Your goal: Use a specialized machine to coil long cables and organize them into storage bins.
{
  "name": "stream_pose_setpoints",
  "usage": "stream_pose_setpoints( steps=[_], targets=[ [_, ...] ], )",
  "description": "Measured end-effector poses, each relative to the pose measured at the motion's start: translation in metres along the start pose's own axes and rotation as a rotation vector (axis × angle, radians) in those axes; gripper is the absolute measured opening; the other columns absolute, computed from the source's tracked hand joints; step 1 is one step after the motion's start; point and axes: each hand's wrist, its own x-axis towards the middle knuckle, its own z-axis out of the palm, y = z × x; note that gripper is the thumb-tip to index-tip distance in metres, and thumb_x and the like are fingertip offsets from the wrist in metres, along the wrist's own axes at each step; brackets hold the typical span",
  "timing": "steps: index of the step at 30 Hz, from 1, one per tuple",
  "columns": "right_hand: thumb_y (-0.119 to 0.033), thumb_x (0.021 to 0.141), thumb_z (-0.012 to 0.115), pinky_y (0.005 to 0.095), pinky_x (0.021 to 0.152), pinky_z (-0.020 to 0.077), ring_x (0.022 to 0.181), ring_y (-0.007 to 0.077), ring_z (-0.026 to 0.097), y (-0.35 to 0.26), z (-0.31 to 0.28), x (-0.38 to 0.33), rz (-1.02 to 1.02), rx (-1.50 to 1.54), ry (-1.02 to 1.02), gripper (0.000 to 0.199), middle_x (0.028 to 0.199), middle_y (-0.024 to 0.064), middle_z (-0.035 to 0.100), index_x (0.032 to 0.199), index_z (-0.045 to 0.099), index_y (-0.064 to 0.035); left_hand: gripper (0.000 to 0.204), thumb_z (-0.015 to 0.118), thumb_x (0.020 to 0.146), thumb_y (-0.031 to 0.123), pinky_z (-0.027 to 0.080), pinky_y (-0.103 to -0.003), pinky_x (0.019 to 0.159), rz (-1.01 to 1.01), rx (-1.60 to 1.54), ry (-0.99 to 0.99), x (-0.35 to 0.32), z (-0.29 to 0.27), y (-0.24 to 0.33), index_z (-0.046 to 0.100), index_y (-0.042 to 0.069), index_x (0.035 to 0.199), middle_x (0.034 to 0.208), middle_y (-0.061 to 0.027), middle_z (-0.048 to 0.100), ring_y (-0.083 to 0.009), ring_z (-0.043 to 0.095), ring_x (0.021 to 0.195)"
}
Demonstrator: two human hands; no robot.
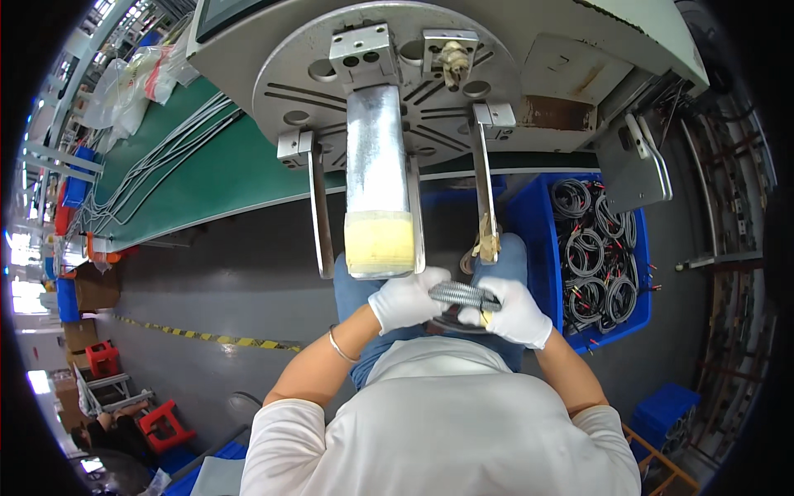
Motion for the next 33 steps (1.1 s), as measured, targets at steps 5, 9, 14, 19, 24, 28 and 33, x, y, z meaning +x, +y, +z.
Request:
stream_pose_setpoints(
  steps=[5,9,14,19,24,28,33],
  targets=[
    [-0.016,0.073,0.082,0.0218,0.051,0.0342,0.058,0.0031,0.041,0.007,-0.013,-0.003,0.078,0.307,-0.152,0.028,0.062,-0.0050,0.050,0.074,0.058,-0.0024,0.023,0.076,0.071,0.014,0.045,-0.034,0.053,0.076,-0.085,-0.096,-0.007,0.006,-0.007,0.057,0.001,0.072,0.065,-0.0141,0.057,-0.0274,0.056,0.054],
    [-0.014,0.075,0.078,0.0208,0.056,0.0418,0.064,0.0043,0.053,0.015,-0.026,-0.011,0.272,0.531,-0.147,0.024,0.068,-0.0011,0.058,0.088,0.063,-0.0021,0.030,0.076,0.078,0.022,0.047,-0.026,0.050,-0.394,-0.648,-0.089,-0.012,0.011,-0.004,0.062,-0.002,0.091,0.070,-0.0067,0.063,-0.0120,0.058,0.055],
    [-0.008,0.083,0.068,0.0273,0.062,0.0506,0.052,0.0105,0.054,0.040,-0.006,-0.012,0.002,0.737,-0.095,0.014,0.058,0.0028,0.054,0.080,0.057,-0.0010,0.021,0.064,0.088,0.019,0.037,-0.024,0.038,-0.264,-0.823,0.171,-0.001,0.017,0.004,0.057,0.000,0.083,0.053,-0.0031,0.051,-0.0101,0.046,0.040],
    [-0.015,0.096,0.052,0.0276,0.043,0.0381,0.037,0.0099,0.039,0.054,0.003,-0.020,-0.094,1.177,-0.008,0.025,0.050,-0.0018,0.040,0.072,0.045,-0.0105,0.016,0.065,0.087,0.012,0.040,-0.024,0.043,-0.384,-1.000,0.058,0.024,0.024,0.004,0.051,0.003,0.087,0.056,-0.0019,0.049,-0.0108,0.047,0.043],
    [-0.032,0.094,0.054,0.0277,0.039,0.0250,0.037,0.0106,0.029,0.056,-0.035,-0.036,0.250,1.296,0.534,0.040,0.048,-0.0044,0.030,0.062,0.038,-0.0151,0.056,0.069,0.086,0.019,0.045,-0.031,0.095,-0.150,-0.466,-0.067,0.026,0.024,-0.034,0.043,0.000,0.132,0.114,-0.0132,0.056,-0.0178,0.053,0.110],
    [-0.028,0.090,0.060,0.0269,0.046,0.0389,0.045,0.0116,0.046,0.076,-0.114,-0.068,0.095,0.552,0.903,0.029,0.059,0.0002,0.049,0.071,0.049,-0.0084,0.047,0.063,0.090,0.020,0.048,-0.028,0.087,-0.411,-0.505,0.009,-0.007,0.006,-0.085,0.047,-0.003,0.127,0.108,-0.0105,0.060,-0.0167,0.058,0.102],
    [-0.023,0.081,0.070,0.0349,0.066,0.0518,0.070,0.0225,0.062,0.136,-0.248,-0.046,0.227,-0.245,1.158,0.033,0.081,0.0094,0.065,0.100,0.058,0.0009,0.017,0.059,0.089,0.018,0.044,-0.025,0.064,-0.618,-0.636,0.183,-0.039,-0.006,-0.115,0.062,0.001,0.092,0.077,-0.0009,0.056,-0.0098,0.049,0.069]
  ],
)
